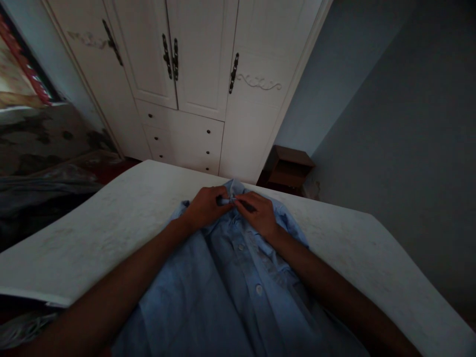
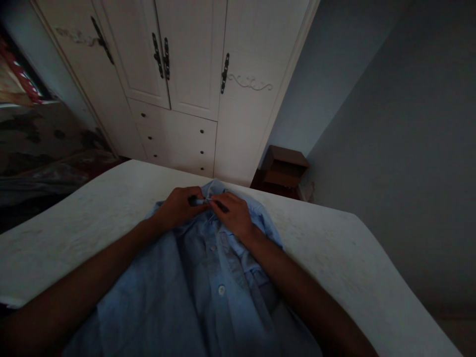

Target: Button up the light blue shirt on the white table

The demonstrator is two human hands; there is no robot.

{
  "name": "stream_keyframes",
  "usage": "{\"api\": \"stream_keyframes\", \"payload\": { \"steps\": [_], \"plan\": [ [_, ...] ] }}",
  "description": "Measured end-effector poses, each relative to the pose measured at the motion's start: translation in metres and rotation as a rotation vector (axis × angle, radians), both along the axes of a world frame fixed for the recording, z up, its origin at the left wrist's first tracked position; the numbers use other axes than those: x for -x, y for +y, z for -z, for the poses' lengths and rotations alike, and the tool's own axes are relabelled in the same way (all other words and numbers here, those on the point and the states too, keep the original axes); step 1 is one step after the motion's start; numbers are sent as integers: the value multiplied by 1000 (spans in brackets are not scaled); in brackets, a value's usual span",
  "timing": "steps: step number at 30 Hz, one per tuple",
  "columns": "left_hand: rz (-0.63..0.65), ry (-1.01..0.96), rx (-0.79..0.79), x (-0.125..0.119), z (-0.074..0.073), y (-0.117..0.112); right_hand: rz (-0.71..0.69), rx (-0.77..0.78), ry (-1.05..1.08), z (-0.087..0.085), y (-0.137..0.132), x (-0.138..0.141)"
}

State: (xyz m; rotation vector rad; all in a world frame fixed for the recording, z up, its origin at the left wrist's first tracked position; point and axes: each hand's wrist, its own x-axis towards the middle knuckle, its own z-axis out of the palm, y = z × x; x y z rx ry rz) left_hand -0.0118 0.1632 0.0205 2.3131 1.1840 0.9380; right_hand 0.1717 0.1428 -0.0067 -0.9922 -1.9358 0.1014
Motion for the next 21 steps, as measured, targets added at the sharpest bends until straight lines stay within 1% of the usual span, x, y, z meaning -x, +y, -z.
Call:
{"api": "stream_keyframes", "payload": {
  "steps": [3, 7, 9, 12, 15, 21],
  "plan": [
    [40, 20, -36, 0, 0, 1, -11, -58, -129, 0, -1, -2],
    [74, 47, -73, -2, 1, 3, 70, -73, -275, 1, -2, -1],
    [47, 67, -76, -3, 2, 3, 124, -78, -325, 2, -3, 1],
    [-27, 103, -77, -5, 2, 1, 196, -80, -357, 2, -3, 3],
    [-58, 114, -70, -6, 4, -1, 220, -41, -290, 1, -1, 6],
    [-49, -41, 3, -5, 4, -1, 134, 137, 41, 1, 6, 6]
  ]
}}
